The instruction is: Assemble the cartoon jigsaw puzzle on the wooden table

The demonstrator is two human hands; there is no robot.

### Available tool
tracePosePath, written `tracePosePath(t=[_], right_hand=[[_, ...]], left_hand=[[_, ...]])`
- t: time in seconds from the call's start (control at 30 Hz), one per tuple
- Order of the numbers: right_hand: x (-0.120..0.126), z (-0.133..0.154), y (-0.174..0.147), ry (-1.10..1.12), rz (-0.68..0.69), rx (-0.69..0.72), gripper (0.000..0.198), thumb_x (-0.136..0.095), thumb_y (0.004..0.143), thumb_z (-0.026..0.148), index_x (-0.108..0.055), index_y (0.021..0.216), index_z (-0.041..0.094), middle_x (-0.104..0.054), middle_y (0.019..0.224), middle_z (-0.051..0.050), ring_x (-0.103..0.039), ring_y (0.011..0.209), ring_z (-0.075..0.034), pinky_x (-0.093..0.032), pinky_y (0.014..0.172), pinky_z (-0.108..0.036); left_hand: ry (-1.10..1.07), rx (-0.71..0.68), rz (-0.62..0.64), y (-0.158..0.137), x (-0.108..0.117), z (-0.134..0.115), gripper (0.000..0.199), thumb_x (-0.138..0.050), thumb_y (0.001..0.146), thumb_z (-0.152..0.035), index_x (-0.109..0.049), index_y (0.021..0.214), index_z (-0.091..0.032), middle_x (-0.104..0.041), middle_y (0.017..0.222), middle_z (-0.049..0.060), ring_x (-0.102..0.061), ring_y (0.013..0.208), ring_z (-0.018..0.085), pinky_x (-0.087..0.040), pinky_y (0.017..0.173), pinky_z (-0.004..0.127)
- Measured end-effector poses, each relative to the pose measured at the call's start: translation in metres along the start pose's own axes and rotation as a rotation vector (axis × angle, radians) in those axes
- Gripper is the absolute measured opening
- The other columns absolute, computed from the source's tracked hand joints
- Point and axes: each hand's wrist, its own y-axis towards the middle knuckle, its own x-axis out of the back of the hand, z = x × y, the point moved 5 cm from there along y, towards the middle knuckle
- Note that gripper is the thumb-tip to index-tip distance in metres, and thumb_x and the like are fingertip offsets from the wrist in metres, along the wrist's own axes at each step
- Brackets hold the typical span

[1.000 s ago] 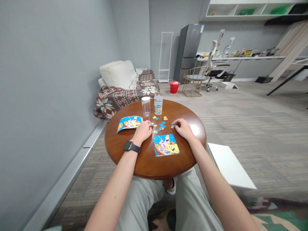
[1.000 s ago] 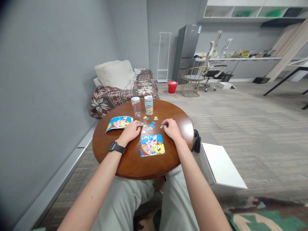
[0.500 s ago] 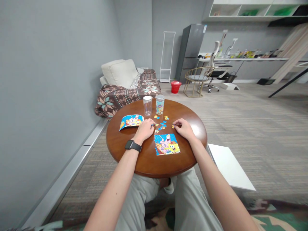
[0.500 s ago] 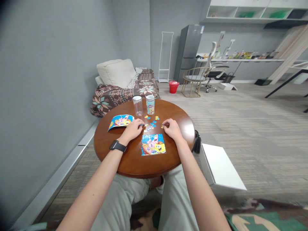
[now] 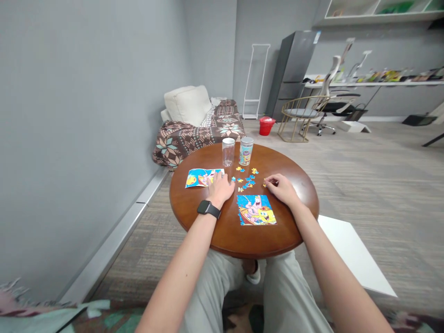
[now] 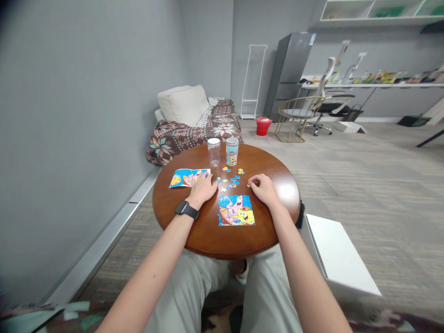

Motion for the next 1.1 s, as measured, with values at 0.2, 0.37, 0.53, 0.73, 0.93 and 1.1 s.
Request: tracePosePath(t=[0.2, 0.37, 0.53, 0.73, 0.93, 1.1], right_hand=[[-0.002, 0.0, 0.001, 0.021, 0.029, 0.026, 0.011, -0.056, 0.072, 0.019, -0.066, 0.075, 0.02, -0.068, 0.077, -0.005, -0.062, 0.071, -0.018, -0.051, 0.072, -0.032], [-0.005, -0.006, 0.001, 0.045, 0.027, 0.038, 0.007, -0.059, 0.072, 0.021, -0.066, 0.074, 0.021, -0.068, 0.077, -0.005, -0.063, 0.07, -0.019, -0.052, 0.07, -0.033], [-0.005, -0.008, 0.002, 0.06, 0.008, 0.009, 0.009, -0.057, 0.073, 0.022, -0.065, 0.076, 0.02, -0.066, 0.076, -0.005, -0.062, 0.069, -0.018, -0.052, 0.071, -0.033], [0.001, -0.011, 0.002, 0.082, -0.108, -0.057, 0.013, -0.052, 0.072, 0.018, -0.061, 0.081, 0.02, -0.065, 0.082, -0.004, -0.061, 0.074, -0.019, -0.051, 0.076, -0.035], [0.01, -0.026, 0.001, 0.103, -0.303, -0.183, 0.023, -0.045, 0.068, 0.008, -0.058, 0.084, 0.019, -0.065, 0.087, -0.008, -0.063, 0.082, -0.021, -0.051, 0.082, -0.038], [0.01, -0.028, 0.0, 0.095, -0.259, -0.201, 0.031, -0.045, 0.067, 0.005, -0.062, 0.09, 0.018, -0.069, 0.094, -0.009, -0.065, 0.087, -0.021, -0.052, 0.085, -0.037]], left_hand=[[0.046, -0.002, -0.005, -0.003, 0.003, -0.002, 0.037, -0.042, 0.092, -0.038, -0.059, 0.116, -0.015, -0.05, 0.137, 0.019, -0.038, 0.133, 0.035, -0.025, 0.108, 0.062], [0.055, 0.003, 0.0, -0.004, 0.001, -0.001, 0.04, -0.041, 0.092, -0.038, -0.058, 0.121, -0.016, -0.046, 0.141, 0.019, -0.034, 0.136, 0.035, -0.021, 0.11, 0.063], [0.049, -0.004, -0.003, -0.004, 0.002, -0.001, 0.038, -0.041, 0.092, -0.038, -0.058, 0.118, -0.016, -0.048, 0.14, 0.019, -0.036, 0.135, 0.035, -0.025, 0.109, 0.062], [0.032, -0.009, -0.089, -0.001, 0.015, -0.004, 0.031, -0.043, 0.091, -0.03, -0.06, 0.11, -0.011, -0.061, 0.117, 0.02, -0.053, 0.115, 0.032, -0.037, 0.1, 0.049], [-0.042, -0.085, -0.324, 0.0, 0.036, -0.008, 0.017, -0.045, 0.083, -0.013, -0.059, 0.091, -0.016, -0.063, 0.096, 0.011, -0.058, 0.097, 0.025, -0.042, 0.09, 0.037], [-0.078, -0.159, -0.356, 0.001, 0.038, -0.01, 0.013, -0.046, 0.081, -0.011, -0.055, 0.081, -0.019, -0.062, 0.086, 0.007, -0.058, 0.09, 0.023, -0.043, 0.084, 0.035]])
